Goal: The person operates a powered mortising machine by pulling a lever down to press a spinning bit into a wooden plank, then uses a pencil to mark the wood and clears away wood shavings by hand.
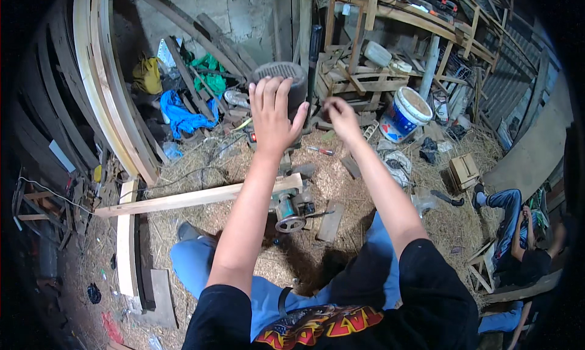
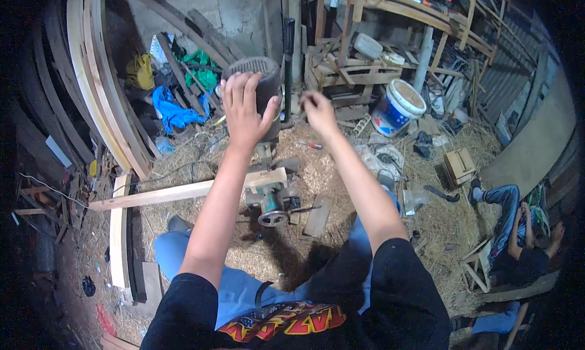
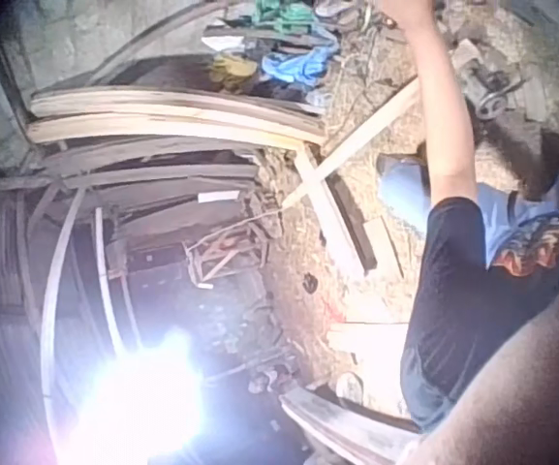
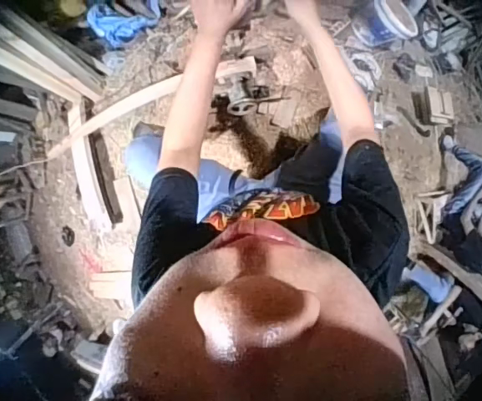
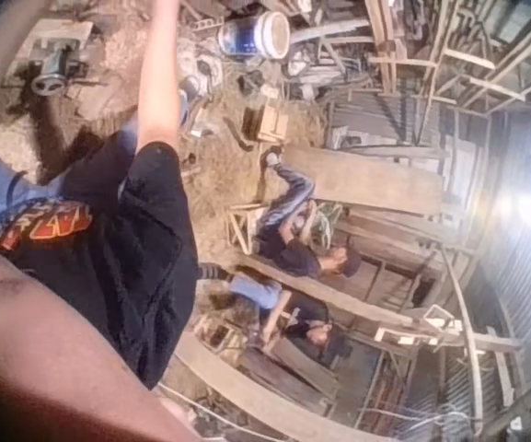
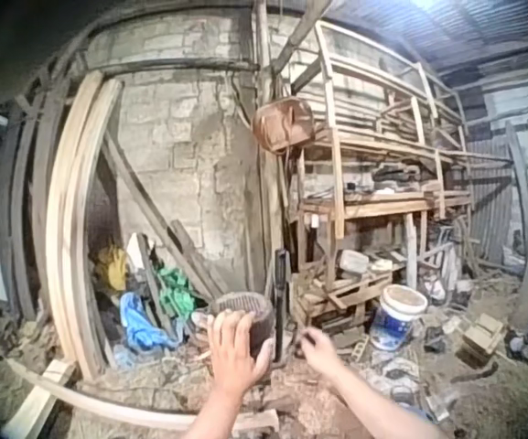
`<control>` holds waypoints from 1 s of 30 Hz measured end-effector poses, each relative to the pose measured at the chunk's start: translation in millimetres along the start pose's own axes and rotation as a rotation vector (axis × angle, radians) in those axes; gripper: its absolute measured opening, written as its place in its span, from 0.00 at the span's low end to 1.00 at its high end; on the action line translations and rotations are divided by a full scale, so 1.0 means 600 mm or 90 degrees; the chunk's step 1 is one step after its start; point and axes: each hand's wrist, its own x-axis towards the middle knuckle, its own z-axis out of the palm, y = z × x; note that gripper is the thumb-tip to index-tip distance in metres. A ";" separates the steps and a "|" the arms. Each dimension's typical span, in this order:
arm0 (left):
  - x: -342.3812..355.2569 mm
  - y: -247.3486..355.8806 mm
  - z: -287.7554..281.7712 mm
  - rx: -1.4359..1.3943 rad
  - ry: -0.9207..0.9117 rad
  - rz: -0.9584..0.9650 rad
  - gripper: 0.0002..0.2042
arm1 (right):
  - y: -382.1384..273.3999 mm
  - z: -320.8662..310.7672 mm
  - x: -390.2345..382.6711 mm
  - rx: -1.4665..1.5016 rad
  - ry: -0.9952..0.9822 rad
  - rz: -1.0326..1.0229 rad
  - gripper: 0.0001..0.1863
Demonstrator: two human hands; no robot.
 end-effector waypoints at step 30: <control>-0.008 0.011 -0.036 -0.028 -0.122 0.015 0.25 | -0.235 0.021 0.084 0.382 -0.211 -0.042 0.13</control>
